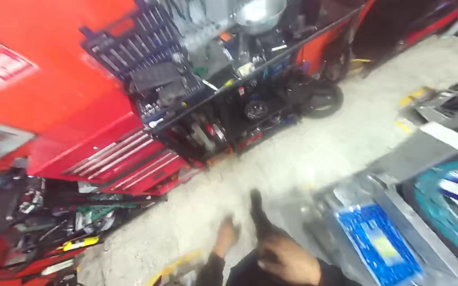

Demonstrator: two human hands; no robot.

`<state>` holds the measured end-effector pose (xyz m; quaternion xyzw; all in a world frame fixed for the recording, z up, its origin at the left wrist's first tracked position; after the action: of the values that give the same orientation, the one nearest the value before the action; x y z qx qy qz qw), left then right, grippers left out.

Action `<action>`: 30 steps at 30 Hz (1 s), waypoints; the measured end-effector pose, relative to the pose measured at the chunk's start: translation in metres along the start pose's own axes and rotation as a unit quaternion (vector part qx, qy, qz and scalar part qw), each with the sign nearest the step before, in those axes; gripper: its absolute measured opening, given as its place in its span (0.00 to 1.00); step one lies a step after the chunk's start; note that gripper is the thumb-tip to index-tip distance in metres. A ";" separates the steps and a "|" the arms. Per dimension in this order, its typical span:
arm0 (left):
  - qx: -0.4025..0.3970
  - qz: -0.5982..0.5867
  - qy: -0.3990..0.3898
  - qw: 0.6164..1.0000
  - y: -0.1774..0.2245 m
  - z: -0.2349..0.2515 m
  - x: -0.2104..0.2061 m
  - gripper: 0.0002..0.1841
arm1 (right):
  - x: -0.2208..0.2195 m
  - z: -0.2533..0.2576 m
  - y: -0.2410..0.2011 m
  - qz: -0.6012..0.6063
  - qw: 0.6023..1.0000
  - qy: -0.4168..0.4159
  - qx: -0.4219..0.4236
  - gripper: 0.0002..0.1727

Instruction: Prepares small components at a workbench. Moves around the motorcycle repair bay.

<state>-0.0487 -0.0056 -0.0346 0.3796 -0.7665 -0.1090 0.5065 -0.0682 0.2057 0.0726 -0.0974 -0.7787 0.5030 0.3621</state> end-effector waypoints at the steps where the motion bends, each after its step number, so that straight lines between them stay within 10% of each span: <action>1: 0.090 0.012 -0.086 0.992 -0.037 0.007 -0.031 0.31 | 0.006 0.009 0.019 -0.006 0.997 -0.066 -0.036 0.27; 5: 0.186 -0.202 -0.042 0.960 -0.094 0.006 -0.020 0.23 | 0.040 0.067 0.041 0.055 0.986 -0.117 -0.103 0.28; 23: 0.011 -0.030 -0.151 0.988 0.058 0.357 0.179 0.26 | 0.241 0.362 0.056 0.019 0.974 -0.076 -0.214 0.27; 30: -0.065 -0.088 -0.223 0.969 0.092 0.405 0.220 0.28 | 0.463 0.552 0.019 -0.076 0.917 0.368 -0.137 0.18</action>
<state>-0.4834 -0.1827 -0.0185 0.3778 -0.8151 -0.2847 0.3343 -0.7699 0.0600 0.1444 -0.2651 -0.6563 0.2914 0.6434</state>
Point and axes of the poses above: each hand's wrist, its own z-axis towards the middle knuckle, its own x-axis out of the back of the hand, y = z × x, the point moved 6 cm from there along z, towards the middle knuckle, and after that the axes turned 10 degrees about y, right-handed, at the moved point
